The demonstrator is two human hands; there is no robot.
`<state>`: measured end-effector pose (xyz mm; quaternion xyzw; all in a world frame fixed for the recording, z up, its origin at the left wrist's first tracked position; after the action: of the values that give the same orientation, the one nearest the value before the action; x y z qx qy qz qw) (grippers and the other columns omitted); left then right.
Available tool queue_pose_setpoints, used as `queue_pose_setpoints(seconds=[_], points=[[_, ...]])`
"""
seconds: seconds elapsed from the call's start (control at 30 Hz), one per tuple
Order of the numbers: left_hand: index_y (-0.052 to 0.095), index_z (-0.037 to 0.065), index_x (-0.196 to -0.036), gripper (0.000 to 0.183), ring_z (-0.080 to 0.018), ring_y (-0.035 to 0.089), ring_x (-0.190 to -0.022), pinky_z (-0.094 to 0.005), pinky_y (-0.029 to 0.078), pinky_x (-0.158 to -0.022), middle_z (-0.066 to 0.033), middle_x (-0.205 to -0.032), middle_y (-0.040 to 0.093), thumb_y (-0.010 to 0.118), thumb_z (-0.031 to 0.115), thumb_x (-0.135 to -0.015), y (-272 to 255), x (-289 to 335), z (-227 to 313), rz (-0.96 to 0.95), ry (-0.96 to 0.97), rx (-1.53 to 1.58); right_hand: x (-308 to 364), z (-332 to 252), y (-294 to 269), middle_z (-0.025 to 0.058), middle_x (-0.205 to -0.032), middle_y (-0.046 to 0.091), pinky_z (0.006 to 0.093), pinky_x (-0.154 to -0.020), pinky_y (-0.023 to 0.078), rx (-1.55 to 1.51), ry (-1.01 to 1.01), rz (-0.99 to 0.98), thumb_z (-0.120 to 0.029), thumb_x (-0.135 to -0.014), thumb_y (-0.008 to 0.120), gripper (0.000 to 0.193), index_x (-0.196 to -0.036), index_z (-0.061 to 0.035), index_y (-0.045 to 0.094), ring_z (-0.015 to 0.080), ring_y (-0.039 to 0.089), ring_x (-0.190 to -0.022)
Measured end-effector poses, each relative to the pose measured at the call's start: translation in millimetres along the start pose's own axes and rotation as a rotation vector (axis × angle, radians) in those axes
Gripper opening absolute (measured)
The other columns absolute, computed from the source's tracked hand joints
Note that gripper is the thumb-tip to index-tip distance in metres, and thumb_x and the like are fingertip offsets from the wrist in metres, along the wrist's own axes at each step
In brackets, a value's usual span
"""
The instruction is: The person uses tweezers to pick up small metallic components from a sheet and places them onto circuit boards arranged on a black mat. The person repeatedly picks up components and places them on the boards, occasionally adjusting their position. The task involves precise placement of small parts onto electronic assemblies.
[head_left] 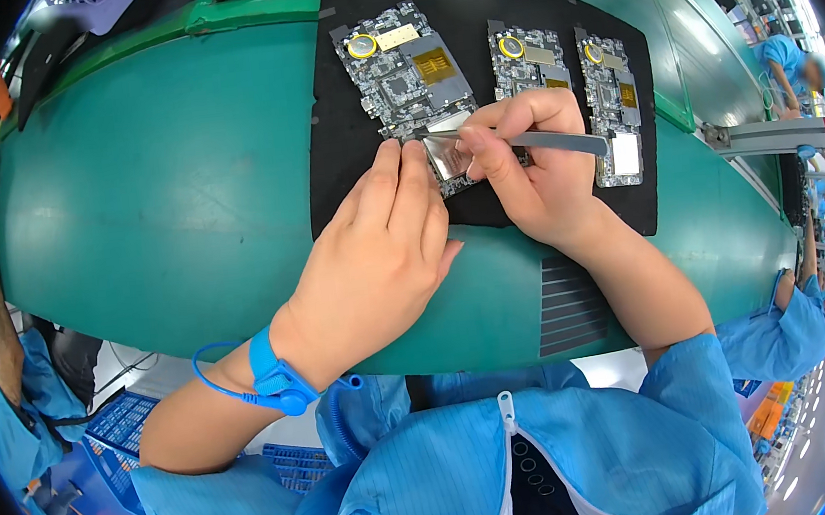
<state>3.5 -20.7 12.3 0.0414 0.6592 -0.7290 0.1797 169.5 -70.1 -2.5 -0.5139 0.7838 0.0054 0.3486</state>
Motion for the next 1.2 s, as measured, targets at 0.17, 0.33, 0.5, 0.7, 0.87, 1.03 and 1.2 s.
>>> queue_pose_setpoints(seconds=[0.17,0.33,0.5,0.7,0.87,1.03,1.2], points=[[0.055,-0.013,-0.111,0.057,-0.0360,0.049,-0.116,-0.0381,0.046,-0.093,-0.0251,-0.120,0.052,0.070,0.025,-0.071,-0.4,-2.4,1.0,0.006,0.001,-0.006,-1.2,1.7,-1.3,0.0063,-0.074,0.058,0.0251,-0.049,0.047,0.093,-0.029,-0.065,-0.004,-0.083,0.067,0.018,-0.089,-0.0014,0.050,0.0134,0.060,-0.057],[0.055,-0.012,-0.109,0.055,-0.0361,0.049,-0.115,-0.0387,0.045,-0.093,-0.0240,-0.119,0.052,0.071,0.024,-0.071,0.2,-3.5,0.6,0.022,-0.003,0.017,-2.7,-3.7,-5.0,0.0064,-0.074,0.058,0.0240,-0.045,0.044,0.144,-0.087,-0.055,-0.002,-0.084,0.065,0.016,-0.089,-0.0023,0.050,0.0117,0.057,-0.053],[0.056,-0.005,-0.106,0.046,-0.0372,0.049,-0.113,-0.0396,0.045,-0.092,-0.0223,-0.122,0.049,0.073,0.020,-0.070,-8.7,-8.5,-6.4,0.067,-0.058,0.215,-7.0,-26.8,-29.7,0.0069,-0.072,0.058,0.0210,-0.042,0.042,-0.413,0.267,0.232,-0.005,-0.088,0.060,0.021,-0.099,-0.0057,0.042,0.0098,0.055,-0.050],[0.048,-0.001,-0.123,0.046,-0.0230,0.054,-0.107,-0.0348,0.044,-0.089,-0.0150,-0.120,0.054,0.063,0.019,-0.085,-27.1,11.4,-51.0,0.141,-0.642,0.590,36.6,-32.2,-167.6,0.0096,-0.064,0.057,0.0199,-0.039,0.033,-0.328,0.569,0.299,-0.013,-0.089,0.038,0.020,-0.087,0.0010,0.051,0.0088,0.046,-0.044],[0.052,-0.001,-0.117,0.036,-0.0111,0.054,-0.088,-0.0240,0.045,-0.073,-0.0059,-0.099,0.057,0.060,0.018,-0.087,-17.6,-5.9,-94.0,0.003,-0.946,1.333,82.7,-5.8,-222.5,0.0159,-0.101,0.064,0.0233,-0.042,0.031,-0.116,1.019,0.399,-0.022,-0.089,0.047,0.036,-0.110,0.0051,0.057,0.0085,0.041,-0.046],[0.056,0.006,-0.088,0.010,-0.0058,0.052,-0.067,-0.0216,0.044,-0.058,0.0029,-0.077,0.054,0.058,0.015,-0.088,-28.1,-30.8,-92.8,-0.027,-0.917,1.360,75.5,1.9,-209.3,-0.0037,-0.067,0.045,0.0215,-0.039,0.021,-0.380,1.197,0.209,-0.018,-0.084,0.066,0.027,-0.100,0.0010,0.056,0.0025,0.029,-0.042],[0.055,0.007,-0.085,0.008,-0.0045,0.051,-0.060,-0.0174,0.044,-0.049,0.0037,-0.074,0.053,0.059,0.014,-0.087,-61.5,-68.1,-33.0,-0.215,-0.700,1.368,122.5,-26.5,-226.1,-0.0045,-0.065,0.043,0.0224,-0.039,0.023,-0.170,1.146,0.280,-0.018,-0.082,0.070,0.034,-0.103,0.0027,0.054,0.0026,0.032,-0.044]])
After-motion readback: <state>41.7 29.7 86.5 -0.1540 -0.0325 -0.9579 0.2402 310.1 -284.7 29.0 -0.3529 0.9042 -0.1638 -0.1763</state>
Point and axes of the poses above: each hand's wrist, its own x-axis away from the middle knuckle, its own y-axis out of the palm, z = x × y, the point moved 2 cm from there along -x, towards the middle knuckle
